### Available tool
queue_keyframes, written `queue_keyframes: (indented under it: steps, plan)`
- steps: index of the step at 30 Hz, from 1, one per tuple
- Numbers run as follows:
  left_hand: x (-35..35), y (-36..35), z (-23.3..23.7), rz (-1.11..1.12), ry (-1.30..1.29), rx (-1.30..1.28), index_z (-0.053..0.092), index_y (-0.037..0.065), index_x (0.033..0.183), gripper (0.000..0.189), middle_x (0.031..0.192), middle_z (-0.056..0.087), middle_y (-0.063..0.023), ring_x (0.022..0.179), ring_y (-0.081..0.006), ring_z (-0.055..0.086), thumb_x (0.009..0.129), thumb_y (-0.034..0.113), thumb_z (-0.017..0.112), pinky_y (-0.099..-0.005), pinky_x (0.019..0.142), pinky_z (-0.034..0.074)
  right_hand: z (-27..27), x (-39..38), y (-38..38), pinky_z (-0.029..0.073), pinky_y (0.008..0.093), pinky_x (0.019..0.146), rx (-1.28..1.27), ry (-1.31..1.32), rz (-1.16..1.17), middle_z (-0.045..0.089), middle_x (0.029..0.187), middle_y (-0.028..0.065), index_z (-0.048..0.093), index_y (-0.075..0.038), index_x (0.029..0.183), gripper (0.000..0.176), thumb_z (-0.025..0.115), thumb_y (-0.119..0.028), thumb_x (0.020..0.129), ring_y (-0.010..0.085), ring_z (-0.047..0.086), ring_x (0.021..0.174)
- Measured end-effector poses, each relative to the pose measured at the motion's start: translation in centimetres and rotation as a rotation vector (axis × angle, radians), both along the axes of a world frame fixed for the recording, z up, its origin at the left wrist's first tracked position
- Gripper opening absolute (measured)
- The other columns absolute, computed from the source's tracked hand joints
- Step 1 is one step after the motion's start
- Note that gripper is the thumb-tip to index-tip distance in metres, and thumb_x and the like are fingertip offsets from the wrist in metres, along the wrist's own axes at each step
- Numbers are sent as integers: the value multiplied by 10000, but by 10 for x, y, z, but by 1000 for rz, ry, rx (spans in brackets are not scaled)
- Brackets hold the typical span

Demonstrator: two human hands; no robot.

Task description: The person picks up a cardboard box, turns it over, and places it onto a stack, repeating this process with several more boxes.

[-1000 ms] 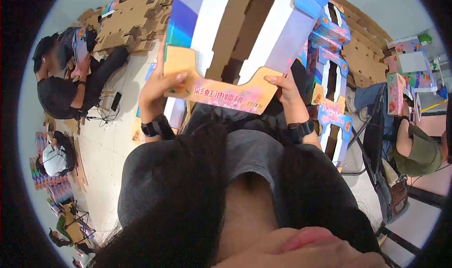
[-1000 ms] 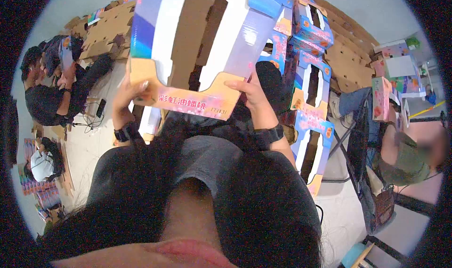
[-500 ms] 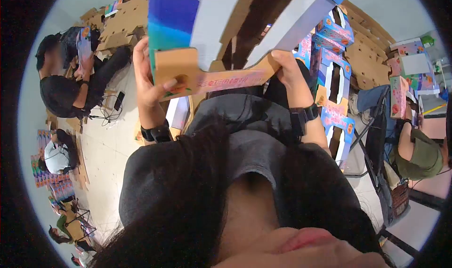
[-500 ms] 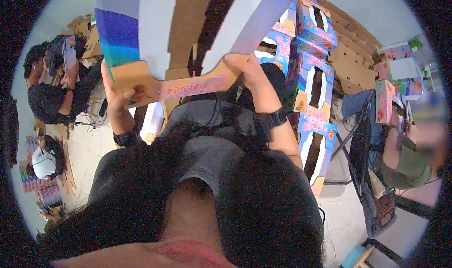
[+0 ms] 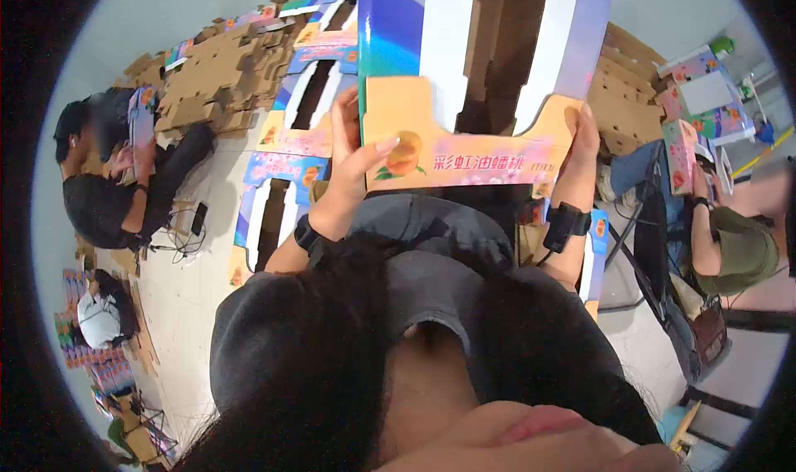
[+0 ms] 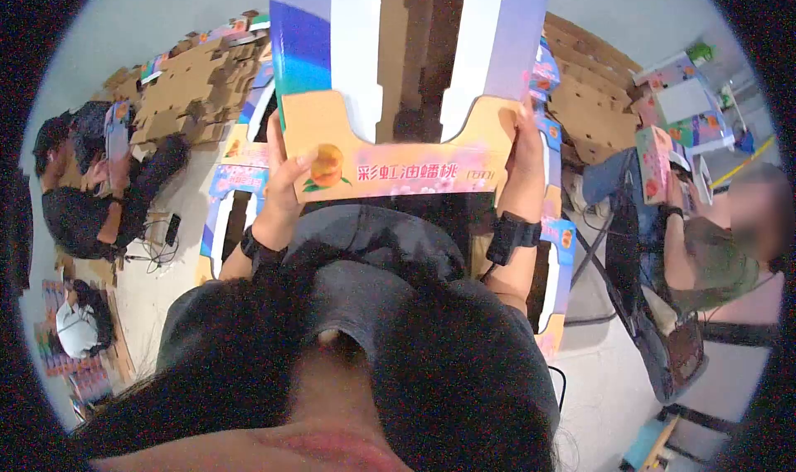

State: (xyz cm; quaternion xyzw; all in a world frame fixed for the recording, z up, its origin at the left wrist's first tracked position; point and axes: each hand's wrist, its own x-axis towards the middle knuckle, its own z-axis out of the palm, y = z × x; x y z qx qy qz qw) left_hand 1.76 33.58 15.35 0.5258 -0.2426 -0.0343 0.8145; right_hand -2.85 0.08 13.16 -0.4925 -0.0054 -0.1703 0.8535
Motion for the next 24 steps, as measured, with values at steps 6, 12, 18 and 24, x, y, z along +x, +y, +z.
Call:
queue_keyframes:
  steps: [6,12,18,24]
  plan:
    - [17,-69,-15,-205,193,-181,328,6,1294,659,1217,470,-169,1121,-252,532,744,77,684,-372,953,456,-30,-78,-24,399,442,1025,-49,264,-308,414,1422,132,340,-44,1424,769,561,-485,835,299,461,1258]
    - [10,-138,-29,-311,231,-63,263,32,1279,660,1183,498,-161,1051,-216,578,786,69,701,-333,915,480,-91,-110,-63,349,516,1048,95,-5,-230,393,1417,168,320,-12,1412,819,642,-380,755,348,421,1282]
    - [8,-209,-61,-598,102,136,75,9,1449,939,1300,460,-138,1188,-191,479,810,176,742,-313,985,410,-88,-149,-106,359,537,1015,224,147,-460,459,1363,179,428,-58,1359,679,574,-383,781,349,445,1252]
    - [1,-249,-116,-946,175,476,-218,-58,1417,1270,1522,39,-267,1428,-320,77,782,604,660,-360,1145,134,-98,-201,-149,470,382,750,235,426,-608,654,1050,111,596,-68,1156,506,627,-400,776,241,606,905]
